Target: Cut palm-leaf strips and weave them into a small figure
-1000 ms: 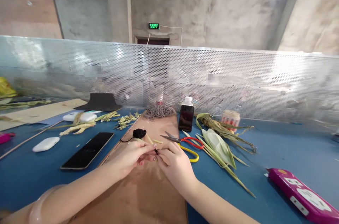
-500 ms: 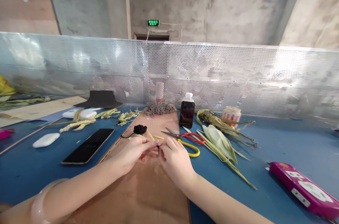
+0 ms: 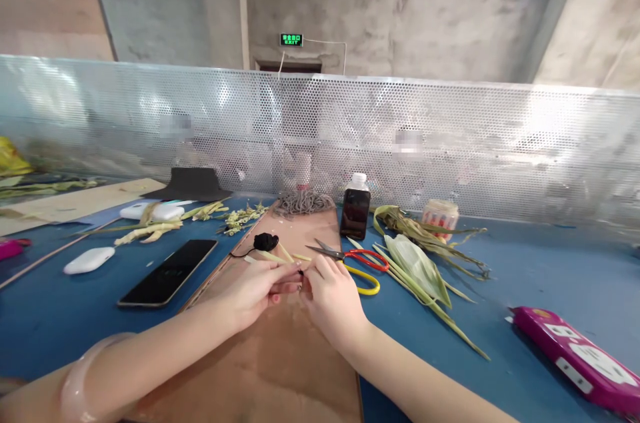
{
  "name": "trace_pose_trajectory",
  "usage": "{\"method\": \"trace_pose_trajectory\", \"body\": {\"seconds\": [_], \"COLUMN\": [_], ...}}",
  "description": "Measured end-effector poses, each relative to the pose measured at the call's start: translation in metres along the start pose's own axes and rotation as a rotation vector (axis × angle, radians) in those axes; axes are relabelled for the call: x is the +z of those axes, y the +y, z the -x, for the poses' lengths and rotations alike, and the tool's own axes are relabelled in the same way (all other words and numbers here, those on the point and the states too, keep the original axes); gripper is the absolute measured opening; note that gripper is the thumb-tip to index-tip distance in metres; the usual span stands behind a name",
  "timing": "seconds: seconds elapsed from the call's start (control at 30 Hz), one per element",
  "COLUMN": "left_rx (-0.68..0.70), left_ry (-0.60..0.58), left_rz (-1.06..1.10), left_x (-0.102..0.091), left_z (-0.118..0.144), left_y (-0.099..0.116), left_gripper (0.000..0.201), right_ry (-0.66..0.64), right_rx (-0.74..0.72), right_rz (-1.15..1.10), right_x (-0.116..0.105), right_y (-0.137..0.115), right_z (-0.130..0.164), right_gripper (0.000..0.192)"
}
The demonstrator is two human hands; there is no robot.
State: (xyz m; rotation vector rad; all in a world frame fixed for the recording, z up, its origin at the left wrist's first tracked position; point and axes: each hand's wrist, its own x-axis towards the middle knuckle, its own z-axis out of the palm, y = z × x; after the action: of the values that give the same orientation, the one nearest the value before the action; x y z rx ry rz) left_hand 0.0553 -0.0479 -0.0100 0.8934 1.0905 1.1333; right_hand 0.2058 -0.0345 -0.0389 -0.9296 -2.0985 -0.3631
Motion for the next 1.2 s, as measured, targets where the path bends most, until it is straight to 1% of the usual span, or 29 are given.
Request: {"method": "trace_pose_trajectory", "body": {"seconds": [0.23, 0.37, 0.47, 0.57, 0.63, 0.73, 0.8, 0.9, 1.03, 1.2], "left_rx": [-0.005, -0.001, 0.035, 0.08, 0.12, 0.177, 0.192, 0.215, 0.286, 0.316], "left_ry": [0.027, 0.053, 0.025, 0.0, -0.004, -0.006, 0.005, 0.01, -0.016, -0.025], "left_rz": [-0.017, -0.104, -0.178, -0.242, -0.304, -0.404, -0.459, -0.535, -0.549, -0.578], "left_x": [-0.001, 0.002, 0.003, 0.003, 0.003, 0.006, 0.008, 0.01, 0.007, 0.005], "left_z": [-0.001, 0.001, 0.001, 0.0, 0.001, 0.007, 0.013, 0.018, 0.014, 0.012], "left_y": [-0.002, -0.001, -0.002, -0.002, 0.001, 0.009, 0.014, 0.019, 0.018, 0.016], "left_gripper": [0.025, 0.026, 0.026, 0.028, 0.028, 0.029, 0.029, 0.023, 0.02, 0.021], "right_ry": [-0.089, -0.115, -0.107, -0.062, -0.028, -0.001, 0.013, 0.031, 0.04, 0.035], "right_rx": [0.044, 0.081, 0.072, 0.041, 0.076, 0.2, 0.266, 0.321, 0.373, 0.456], "right_rz": [-0.07, -0.09, -0.048, -0.025, -0.092, -0.262, -0.364, -0.513, -0.681, -0.763], "right_x": [-0.003, -0.002, 0.0, 0.0, -0.002, -0.007, -0.009, -0.012, -0.011, -0.009], "right_y": [0.0, -0.001, -0.001, -0.001, -0.002, -0.004, -0.005, -0.006, -0.003, 0.0], "right_z": [-0.001, -0.002, -0.001, 0.0, 0.0, 0.001, 0.002, 0.002, 0.0, -0.002], "right_gripper": [0.016, 0.018, 0.017, 0.016, 0.017, 0.017, 0.016, 0.014, 0.015, 0.018]}}
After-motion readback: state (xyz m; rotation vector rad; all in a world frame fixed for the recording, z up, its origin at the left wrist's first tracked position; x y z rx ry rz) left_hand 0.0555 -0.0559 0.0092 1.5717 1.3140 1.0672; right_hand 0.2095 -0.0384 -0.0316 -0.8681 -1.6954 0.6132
